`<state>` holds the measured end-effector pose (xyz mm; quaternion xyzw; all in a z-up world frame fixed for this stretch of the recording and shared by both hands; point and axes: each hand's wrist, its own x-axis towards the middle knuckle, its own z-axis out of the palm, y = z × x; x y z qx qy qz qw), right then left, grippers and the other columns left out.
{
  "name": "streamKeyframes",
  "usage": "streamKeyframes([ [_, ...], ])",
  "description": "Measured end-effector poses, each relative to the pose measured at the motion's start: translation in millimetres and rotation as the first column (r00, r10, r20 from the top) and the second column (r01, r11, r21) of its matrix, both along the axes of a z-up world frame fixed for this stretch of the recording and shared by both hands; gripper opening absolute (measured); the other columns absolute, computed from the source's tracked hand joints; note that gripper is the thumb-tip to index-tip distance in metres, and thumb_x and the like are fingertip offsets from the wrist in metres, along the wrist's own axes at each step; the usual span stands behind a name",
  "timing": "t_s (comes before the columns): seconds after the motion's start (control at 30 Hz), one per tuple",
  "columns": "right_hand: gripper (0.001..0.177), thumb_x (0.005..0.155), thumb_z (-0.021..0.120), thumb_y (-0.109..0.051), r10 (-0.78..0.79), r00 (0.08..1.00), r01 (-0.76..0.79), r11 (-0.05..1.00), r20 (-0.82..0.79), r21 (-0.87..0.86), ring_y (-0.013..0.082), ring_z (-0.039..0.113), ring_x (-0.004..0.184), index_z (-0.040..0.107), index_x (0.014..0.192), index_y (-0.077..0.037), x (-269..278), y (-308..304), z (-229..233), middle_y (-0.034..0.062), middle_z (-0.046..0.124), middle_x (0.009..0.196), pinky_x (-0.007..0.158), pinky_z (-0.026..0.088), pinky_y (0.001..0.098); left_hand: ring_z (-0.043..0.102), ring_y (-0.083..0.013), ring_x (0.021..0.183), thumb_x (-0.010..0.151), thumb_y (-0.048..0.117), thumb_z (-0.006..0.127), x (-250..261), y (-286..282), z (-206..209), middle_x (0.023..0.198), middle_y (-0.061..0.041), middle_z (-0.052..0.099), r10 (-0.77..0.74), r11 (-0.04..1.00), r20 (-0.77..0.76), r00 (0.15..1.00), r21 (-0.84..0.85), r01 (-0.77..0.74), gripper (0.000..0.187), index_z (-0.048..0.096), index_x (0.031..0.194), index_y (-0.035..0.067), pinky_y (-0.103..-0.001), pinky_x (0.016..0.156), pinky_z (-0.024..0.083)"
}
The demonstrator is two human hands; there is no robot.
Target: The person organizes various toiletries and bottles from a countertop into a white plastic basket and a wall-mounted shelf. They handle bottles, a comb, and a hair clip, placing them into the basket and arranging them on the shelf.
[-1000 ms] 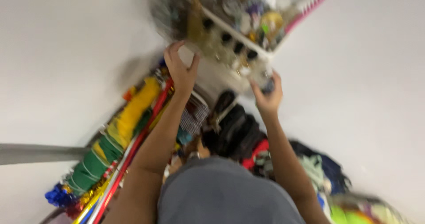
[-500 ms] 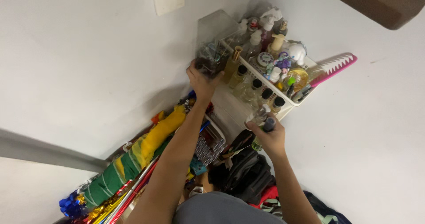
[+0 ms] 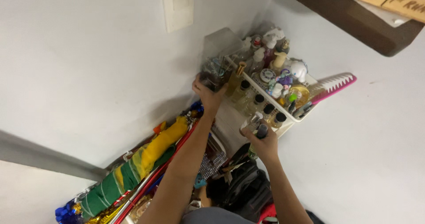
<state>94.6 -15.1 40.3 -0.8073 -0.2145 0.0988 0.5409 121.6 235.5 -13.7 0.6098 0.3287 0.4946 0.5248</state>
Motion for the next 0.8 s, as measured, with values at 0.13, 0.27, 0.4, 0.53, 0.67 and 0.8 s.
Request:
streamKeyframes([
  [0.13,0.073,0.078,0.085,-0.029,0.029,1.0,-0.029,1.0,-0.001,-0.006,0.0109,0.061,0.067,0.059,0.141,-0.003,-2,10,7,0.0074,0.073,0.083,0.058,0.049,0.027,0.042,-0.0399,0.133,0.068,0.021,0.098,1,-7,-5,0.146,-0.023,0.03,0.063,0.998,0.035,0.997,0.03,-0.064,0.113,0.026,0.154,0.007,-0.044,0.111,0.041],
  [0.27,0.058,0.078,0.087,-0.03,0.03,0.999,-0.029,0.998,0.016,-0.057,0.0138,0.062,0.068,0.07,0.125,-0.001,1,16,11,0.0098,0.072,0.081,0.061,0.05,0.0297,0.043,-0.0346,0.133,0.069,0.021,0.097,8,-9,-16,0.146,-0.021,0.03,0.047,0.997,0.134,0.99,-0.071,-0.037,0.112,0.026,0.152,0.004,-0.042,0.113,0.041],
  [0.4,0.055,0.077,0.087,-0.03,0.067,0.995,-0.07,0.997,0.073,0.044,0.0115,0.068,0.078,0.069,0.12,-0.001,3,17,13,0.0052,0.076,0.09,0.068,0.054,0.0287,0.047,-0.0316,0.133,0.071,0.02,0.094,10,-7,-24,0.145,-0.019,0.039,-0.051,0.981,0.287,0.957,-0.166,0.102,0.108,0.025,0.154,0.002,-0.041,0.114,0.043],
  [0.53,0.049,0.078,0.086,-0.029,0.094,0.988,-0.101,0.994,0.124,0.051,0.0115,0.068,0.081,0.071,0.116,-0.001,6,12,12,0.0053,0.077,0.093,0.071,0.055,0.0285,0.043,-0.0319,0.137,0.072,0.018,0.093,-3,-8,-25,0.15,-0.019,0.032,-0.033,0.987,0.257,0.966,-0.146,0.072,0.114,0.02,0.158,0.003,-0.041,0.116,0.041],
  [0.67,0.05,0.078,0.087,-0.027,0.07,0.991,-0.073,0.997,0.117,0.018,0.0122,0.068,0.08,0.07,0.116,-0.001,13,4,10,0.0058,0.076,0.091,0.071,0.055,0.0293,0.036,-0.0367,0.14,0.072,0.019,0.096,-16,-7,-28,0.152,-0.022,0.025,0.002,0.996,0.203,0.979,-0.082,0.015,0.12,0.016,0.16,0.003,-0.045,0.116,0.037],
  [0.8,0.051,0.078,0.087,-0.026,0.101,0.986,-0.109,0.992,0.133,0.06,0.0103,0.069,0.079,0.069,0.118,-0.001,13,-1,8,0.0046,0.076,0.091,0.069,0.056,0.0277,0.032,-0.0405,0.139,0.067,0.026,0.099,-24,3,-26,0.149,-0.024,0.021,-0.054,0.994,0.096,0.994,-0.086,0.062,0.126,0.014,0.158,0.004,-0.047,0.115,0.036],
])
